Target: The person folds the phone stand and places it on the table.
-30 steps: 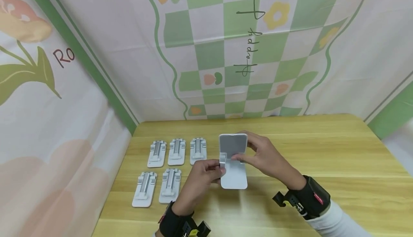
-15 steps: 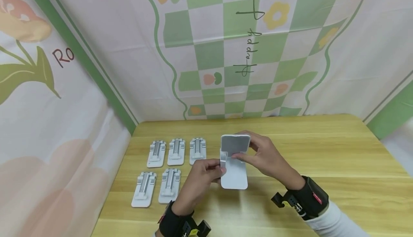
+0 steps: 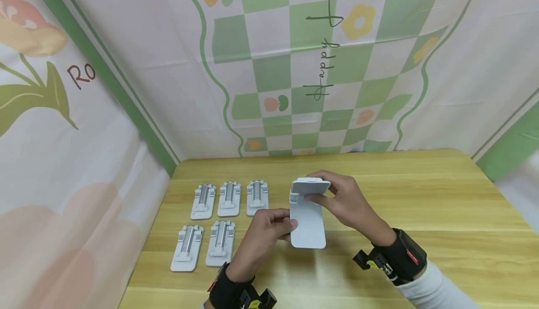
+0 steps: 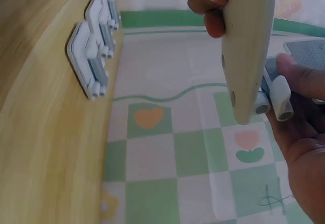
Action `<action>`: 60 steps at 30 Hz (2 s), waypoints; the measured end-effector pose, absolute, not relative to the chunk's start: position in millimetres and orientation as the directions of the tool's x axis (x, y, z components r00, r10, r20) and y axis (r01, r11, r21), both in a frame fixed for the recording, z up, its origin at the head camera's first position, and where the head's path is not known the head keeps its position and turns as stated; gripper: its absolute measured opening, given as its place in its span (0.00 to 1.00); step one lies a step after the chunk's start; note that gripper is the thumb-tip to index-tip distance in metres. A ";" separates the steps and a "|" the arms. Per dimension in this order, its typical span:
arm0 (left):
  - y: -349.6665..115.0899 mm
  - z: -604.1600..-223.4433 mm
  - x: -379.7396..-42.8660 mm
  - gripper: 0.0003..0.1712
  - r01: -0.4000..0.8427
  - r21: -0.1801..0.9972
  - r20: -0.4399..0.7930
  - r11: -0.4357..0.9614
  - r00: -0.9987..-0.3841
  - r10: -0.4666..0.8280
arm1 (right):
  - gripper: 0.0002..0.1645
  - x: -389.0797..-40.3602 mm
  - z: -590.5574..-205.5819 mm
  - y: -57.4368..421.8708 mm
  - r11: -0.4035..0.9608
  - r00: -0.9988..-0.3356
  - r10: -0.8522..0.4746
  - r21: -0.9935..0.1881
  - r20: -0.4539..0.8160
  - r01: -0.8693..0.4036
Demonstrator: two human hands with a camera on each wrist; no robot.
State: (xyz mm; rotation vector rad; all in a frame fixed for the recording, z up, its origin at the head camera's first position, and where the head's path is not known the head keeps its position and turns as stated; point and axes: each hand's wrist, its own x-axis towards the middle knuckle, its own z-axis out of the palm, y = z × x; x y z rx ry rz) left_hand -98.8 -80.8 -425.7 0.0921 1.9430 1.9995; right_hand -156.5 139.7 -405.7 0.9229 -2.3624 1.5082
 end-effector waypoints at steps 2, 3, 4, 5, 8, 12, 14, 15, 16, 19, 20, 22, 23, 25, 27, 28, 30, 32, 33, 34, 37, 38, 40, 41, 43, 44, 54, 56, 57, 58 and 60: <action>-80.2 -427.3 -100.3 0.17 -0.205 0.979 -0.198 0.004 -0.939 0.280 | 0.27 -158.0 -399.8 140.9 0.339 -0.761 -0.423 -0.693 0.492 -0.637; -79.9 -428.1 -100.9 0.16 -0.206 0.979 -0.200 0.006 -0.941 0.272 | 0.29 -158.4 -395.3 141.6 0.364 -0.737 -0.435 -0.647 0.518 -0.670; -79.8 -428.8 -101.4 0.16 -0.205 0.979 -0.200 0.009 -0.943 0.265 | 0.32 -158.6 -389.8 142.6 0.389 -0.709 -0.446 -0.596 0.546 -0.703; -79.7 -429.1 -101.7 0.16 -0.204 0.979 -0.200 0.009 -0.946 0.257 | 0.33 -158.2 -382.9 143.2 0.406 -0.674 -0.457 -0.537 0.581 -0.739; -79.7 -430.5 -102.4 0.16 -0.201 0.979 -0.198 0.009 -0.951 0.240 | 0.34 -155.6 -362.1 144.4 0.438 -0.549 -0.493 -0.353 0.675 -0.827; -80.4 -431.5 -102.8 0.16 -0.198 0.980 -0.195 0.013 -0.954 0.228 | 0.27 -150.3 -345.5 141.5 0.447 -0.433 -0.551 -0.185 0.713 -0.875; -81.3 -431.1 -102.6 0.16 -0.197 0.980 -0.196 0.015 -0.956 0.219 | 0.25 -148.2 -344.1 138.9 0.449 -0.409 -0.565 -0.150 0.717 -0.881; -81.9 -431.1 -102.6 0.16 -0.196 0.980 -0.195 0.017 -0.957 0.215 | 0.25 -147.2 -344.3 137.7 0.448 -0.403 -0.566 -0.143 0.719 -0.883; -82.5 -430.5 -102.5 0.16 -0.194 0.981 -0.193 0.016 -0.958 0.211 | 0.25 -146.4 -345.1 136.6 0.446 -0.400 -0.563 -0.142 0.723 -0.884; -85.0 -429.8 -102.8 0.16 -0.187 0.982 -0.187 0.018 -0.960 0.209 | 0.24 -144.4 -349.4 133.9 0.421 -0.373 -0.558 -0.134 0.742 -0.897; -86.1 -429.2 -103.1 0.17 -0.189 0.982 -0.188 0.018 -0.960 0.208 | 0.24 -143.5 -351.5 132.5 0.406 -0.356 -0.562 -0.125 0.746 -0.905; -89.1 -428.0 -104.0 0.17 -0.183 0.983 -0.184 0.024 -0.963 0.197 | 0.24 -141.3 -357.0 128.9 0.364 -0.318 -0.583 -0.110 0.748 -0.925; -91.1 -427.9 -104.5 0.17 -0.175 0.984 -0.177 0.030 -0.966 0.190 | 0.24 -139.9 -360.3 126.6 0.344 -0.298 -0.594 -0.099 0.747 -0.934; -95.2 -426.6 -105.9 0.18 -0.165 0.986 -0.169 0.037 -0.971 0.171 | 0.23 -136.4 -368.1 121.6 0.315 -0.261 -0.616 -0.071 0.743 -0.947; -99.2 -425.1 -107.1 0.19 -0.150 0.988 -0.155 0.044 -0.976 0.155 | 0.23 -132.4 -376.0 117.3 0.305 -0.240 -0.632 -0.048 0.737 -0.951; -100.8 -424.4 -107.7 0.19 -0.144 0.989 -0.149 0.045 -0.977 0.151 | 0.21 -130.5 -379.5 115.4 0.309 -0.237 -0.638 -0.037 0.733 -0.950; -103.3 -423.3 -108.9 0.19 -0.142 0.989 -0.147 0.039 -0.978 0.150 | 0.14 -127.3 -386.5 112.7 0.322 -0.236 -0.646 -0.021 0.726 -0.947; -104.9 -422.5 -109.6 0.20 -0.140 0.990 -0.143 0.031 -0.979 0.149 | 0.06 -125.2 -392.3 110.7 0.336 -0.241 -0.654 -0.011 0.718 -0.942; -105.4 -422.3 -109.9 0.20 -0.140 0.990 -0.142 0.027 -0.979 0.147 | 0.05 -124.4 -394.8 109.9 0.343 -0.245 -0.656 -0.007 0.714 -0.939; -105.8 -422.2 -109.9 0.20 -0.141 0.990 -0.143 0.024 -0.980 0.142 | 0.04 -124.0 -397.1 108.9 0.349 -0.245 -0.658 0.000 0.712 -0.937; -106.6 -422.5 -110.1 0.19 -0.142 0.990 -0.143 0.021 -0.982 0.126 | 0.07 -123.1 -402.5 106.5 0.363 -0.243 -0.658 0.017 0.712 -0.932; -106.8 -422.9 -110.2 0.19 -0.142 0.990 -0.144 0.024 -0.982 0.122 | 0.10 -122.9 -403.8 106.0 0.367 -0.245 -0.660 0.020 0.710 -0.930; -107.2 -423.4 -110.2 0.19 -0.140 0.990 -0.142 0.028 -0.983 0.117 | 0.15 -122.7 -405.9 105.6 0.370 -0.241 -0.661 0.029 0.711 -0.929; -107.5 -423.6 -110.4 0.19 -0.143 0.989 -0.145 0.031 -0.983 0.113 | 0.13 -122.8 -406.7 105.8 0.369 -0.238 -0.661 0.032 0.712 -0.929; -108.0 -423.5 -110.5 0.19 -0.145 0.989 -0.148 0.032 -0.983 0.111 | 0.05 -123.3 -407.8 107.3 0.358 -0.250 -0.653 0.001 0.715 -0.934; -108.3 -423.4 -110.6 0.19 -0.146 0.989 -0.149 0.032 -0.983 0.111 | 0.02 -123.8 -408.2 108.6 0.352 -0.268 -0.639 -0.036 0.721 -0.935; -108.9 -421.9 -107.6 0.21 -0.154 0.988 -0.154 0.010 -0.979 0.135 | 0.37 -133.4 -394.2 129.3 0.351 -0.934 -0.356 -0.926 0.008 -0.141; -108.6 -421.9 -106.4 0.21 -0.154 0.988 -0.154 0.010 -0.977 0.145 | 0.41 -137.7 -395.0 133.2 0.261 -0.891 -0.431 -0.965 -0.141 0.026; -108.4 -421.8 -105.9 0.21 -0.155 0.988 -0.155 0.010 -0.976 0.150 | 0.42 -139.0 -396.3 134.1 0.219 -0.863 -0.472 -0.972 -0.182 0.086; -107.9 -421.8 -105.4 0.21 -0.155 0.988 -0.155 0.009 -0.976 0.155 | 0.42 -139.9 -397.6 134.7 0.173 -0.834 -0.511 -0.975 -0.208 0.137; -107.2 -421.6 -105.0 0.21 -0.153 0.988 -0.153 0.015 -0.974 0.167 | 0.43 -140.4 -399.5 134.6 0.117 -0.786 -0.577 -0.975 -0.223 0.190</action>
